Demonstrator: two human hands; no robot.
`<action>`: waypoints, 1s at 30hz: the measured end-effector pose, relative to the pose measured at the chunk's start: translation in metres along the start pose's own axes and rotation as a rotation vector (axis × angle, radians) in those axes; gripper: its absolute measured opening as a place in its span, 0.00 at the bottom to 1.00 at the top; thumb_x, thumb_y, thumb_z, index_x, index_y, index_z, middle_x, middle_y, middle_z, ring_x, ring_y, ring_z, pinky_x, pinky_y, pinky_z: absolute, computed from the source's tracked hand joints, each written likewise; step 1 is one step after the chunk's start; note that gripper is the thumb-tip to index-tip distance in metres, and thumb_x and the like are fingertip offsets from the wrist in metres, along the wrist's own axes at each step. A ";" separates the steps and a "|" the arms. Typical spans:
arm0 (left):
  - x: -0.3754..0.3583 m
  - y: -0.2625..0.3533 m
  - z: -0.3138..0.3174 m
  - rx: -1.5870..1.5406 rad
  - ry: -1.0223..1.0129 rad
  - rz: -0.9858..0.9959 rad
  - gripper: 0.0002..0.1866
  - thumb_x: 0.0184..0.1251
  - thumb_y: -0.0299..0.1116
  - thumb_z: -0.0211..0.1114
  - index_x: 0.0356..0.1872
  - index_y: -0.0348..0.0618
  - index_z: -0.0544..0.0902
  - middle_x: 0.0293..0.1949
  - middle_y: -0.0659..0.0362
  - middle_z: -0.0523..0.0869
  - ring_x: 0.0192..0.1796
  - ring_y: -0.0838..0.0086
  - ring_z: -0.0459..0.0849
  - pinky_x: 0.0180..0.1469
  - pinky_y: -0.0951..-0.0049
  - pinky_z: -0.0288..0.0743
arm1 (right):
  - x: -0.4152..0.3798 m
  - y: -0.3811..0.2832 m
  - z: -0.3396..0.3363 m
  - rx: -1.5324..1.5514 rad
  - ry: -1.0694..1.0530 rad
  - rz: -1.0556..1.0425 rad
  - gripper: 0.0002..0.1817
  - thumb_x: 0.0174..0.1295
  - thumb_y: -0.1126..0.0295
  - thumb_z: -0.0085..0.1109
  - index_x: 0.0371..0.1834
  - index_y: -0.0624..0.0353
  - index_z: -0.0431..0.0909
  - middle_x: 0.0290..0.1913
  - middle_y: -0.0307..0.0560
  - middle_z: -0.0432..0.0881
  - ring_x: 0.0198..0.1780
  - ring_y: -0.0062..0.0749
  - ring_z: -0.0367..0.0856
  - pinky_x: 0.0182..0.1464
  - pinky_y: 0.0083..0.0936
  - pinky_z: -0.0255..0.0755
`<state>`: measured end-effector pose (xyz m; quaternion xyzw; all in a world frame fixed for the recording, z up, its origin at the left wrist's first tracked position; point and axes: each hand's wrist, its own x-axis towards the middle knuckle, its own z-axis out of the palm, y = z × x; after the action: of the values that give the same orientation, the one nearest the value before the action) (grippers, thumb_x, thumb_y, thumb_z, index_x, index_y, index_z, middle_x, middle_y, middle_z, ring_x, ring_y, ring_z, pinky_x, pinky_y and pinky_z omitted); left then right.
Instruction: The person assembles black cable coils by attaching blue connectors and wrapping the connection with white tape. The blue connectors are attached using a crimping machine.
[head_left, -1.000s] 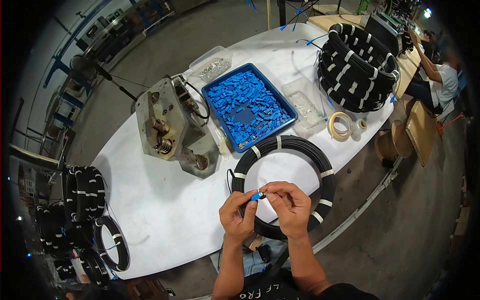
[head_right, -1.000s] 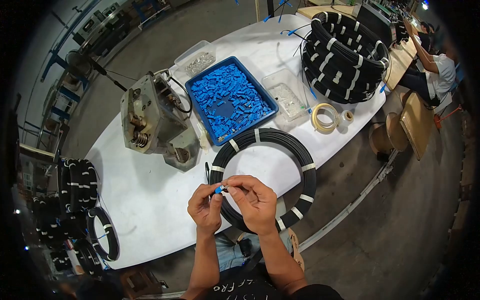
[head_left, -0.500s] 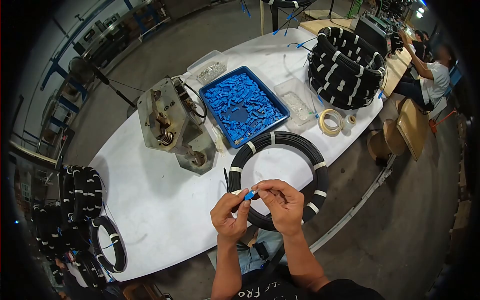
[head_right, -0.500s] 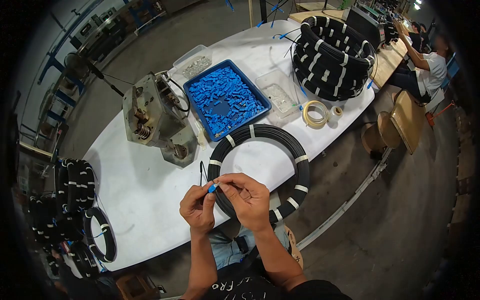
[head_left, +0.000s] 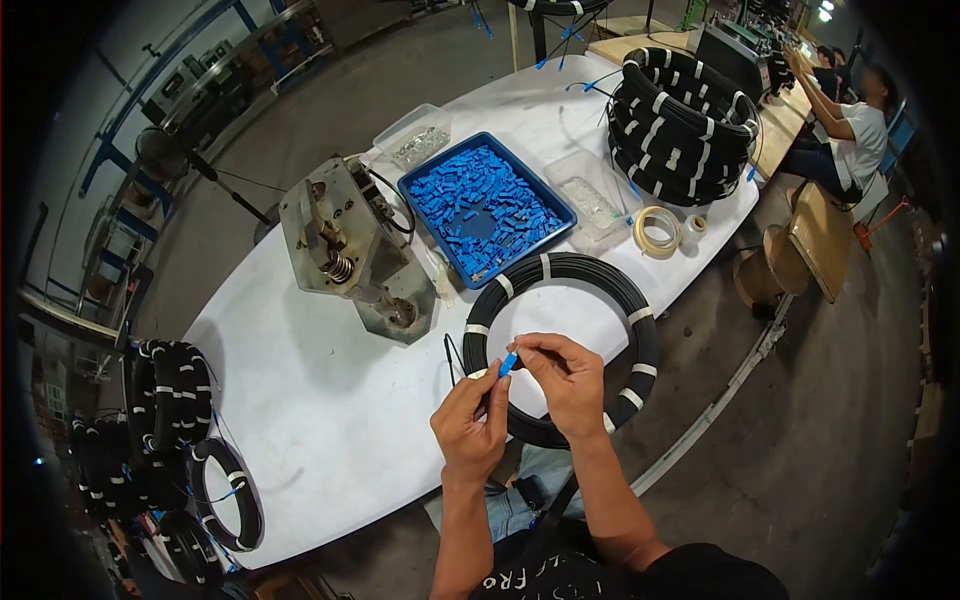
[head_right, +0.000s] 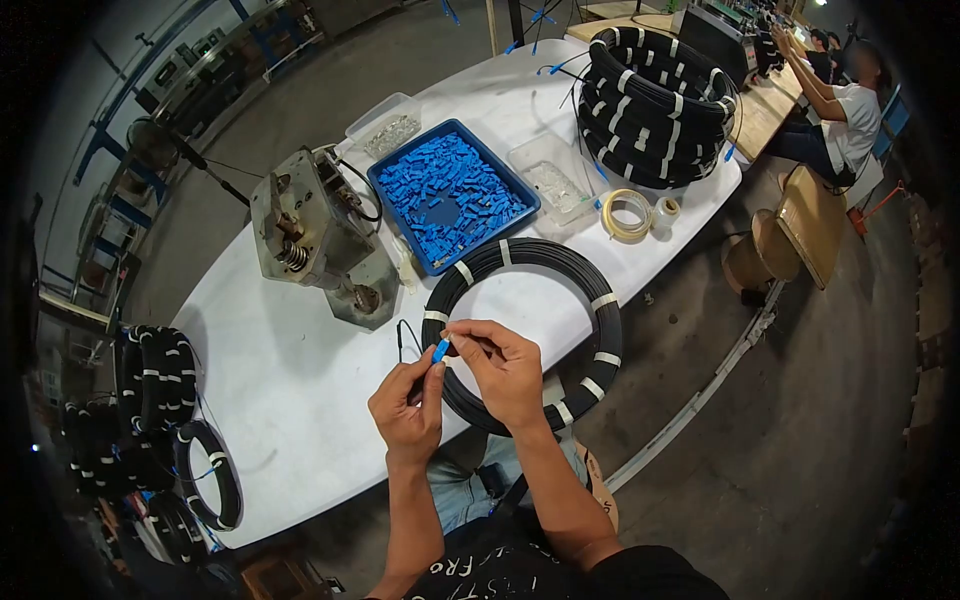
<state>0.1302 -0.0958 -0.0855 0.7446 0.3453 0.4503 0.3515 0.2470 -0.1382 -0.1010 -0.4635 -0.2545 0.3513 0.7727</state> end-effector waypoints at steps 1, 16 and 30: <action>0.000 -0.001 0.001 0.001 0.002 -0.001 0.09 0.63 0.20 0.69 0.44 0.33 0.87 0.26 0.58 0.84 0.22 0.85 0.72 0.23 0.83 0.63 | 0.001 0.002 -0.001 0.000 -0.002 0.001 0.09 0.66 0.80 0.60 0.47 0.72 0.81 0.42 0.52 0.86 0.44 0.28 0.85 0.51 0.23 0.81; -0.009 -0.007 0.025 -0.120 0.046 -0.209 0.10 0.69 0.25 0.66 0.46 0.30 0.86 0.29 0.63 0.85 0.28 0.88 0.74 0.29 0.86 0.66 | -0.004 0.024 -0.008 0.164 -0.017 0.111 0.20 0.64 0.80 0.62 0.61 0.66 0.76 0.48 0.44 0.82 0.51 0.23 0.80 0.54 0.21 0.77; -0.007 -0.017 0.034 -0.164 0.056 -0.224 0.09 0.69 0.24 0.66 0.46 0.30 0.85 0.30 0.64 0.85 0.30 0.88 0.75 0.32 0.87 0.68 | 0.006 0.034 -0.017 0.178 -0.023 0.127 0.16 0.64 0.78 0.64 0.54 0.69 0.78 0.47 0.47 0.84 0.49 0.23 0.82 0.53 0.19 0.77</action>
<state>0.1558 -0.0999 -0.1143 0.6574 0.3981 0.4557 0.4492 0.2520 -0.1314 -0.1386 -0.4041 -0.2014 0.4261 0.7839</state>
